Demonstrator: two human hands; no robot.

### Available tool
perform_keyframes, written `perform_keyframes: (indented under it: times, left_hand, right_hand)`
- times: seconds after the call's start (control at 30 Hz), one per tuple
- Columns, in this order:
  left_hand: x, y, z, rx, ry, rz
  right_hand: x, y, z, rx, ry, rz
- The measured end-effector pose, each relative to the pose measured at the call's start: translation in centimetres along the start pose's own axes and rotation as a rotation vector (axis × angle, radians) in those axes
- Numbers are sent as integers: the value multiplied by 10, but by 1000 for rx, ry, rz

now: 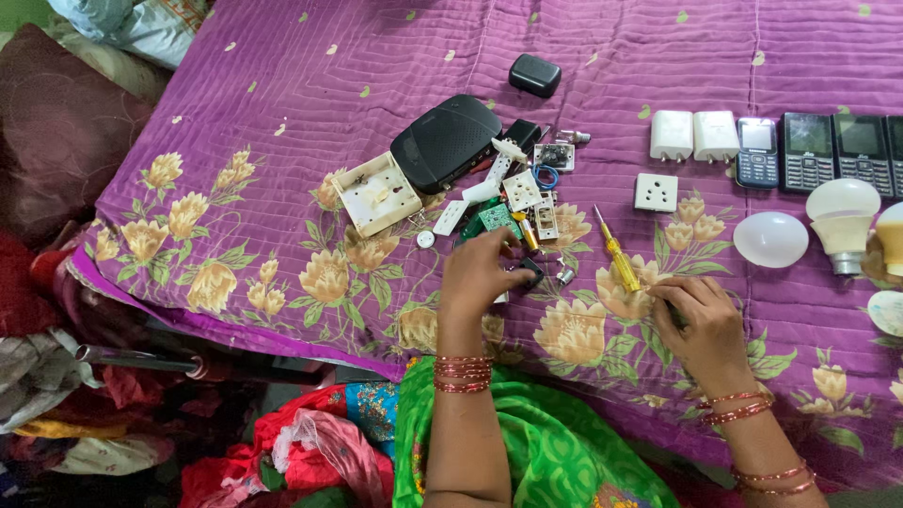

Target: The person sits at the edge of a bed covered with electrical parts, including sockets, plugs, light bulbs, chargers and small circuit boards. They pick up and turn over sockets and plugs one at a time, fit parts together by hand, and use a screwdriver on a socket assembly.

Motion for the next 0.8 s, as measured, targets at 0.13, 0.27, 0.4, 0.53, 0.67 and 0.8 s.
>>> perform_keyframes:
  times: [0.13,0.27,0.4,0.53,0.67,0.8]
  left_hand:
    - [3,10,-5,49,109,-10]
    - [5,6,-8,-23,144,-66]
    - [7,-6,-9,-185,-32,-64]
    - [2,-22,-1,-298,-37,-305]
    - [-2,-28,6,-390,68,-513]
    - [-1,-28,8,-406,52,-517]
  right_hand:
    - [1,-1,2,15,-18,-10]
    - [2,-3,5,4,-13,-9]
    - [1,-4,7,15,-9,-18]
    - [0,-1,5,-12,-5,-19]
    - [-5,3,3,-46,0,-19]
    - [1,18,5,-38,-106,-69]
Point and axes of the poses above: each hand's wrist, its own x-axis towards the middle knuckle, its own y-axis out of the palm, z = x × y, the point moved 1 cm from there along x, towards the middle knuckle, and after that the axes turned 5 degrees about y, right-handed, at the moved point
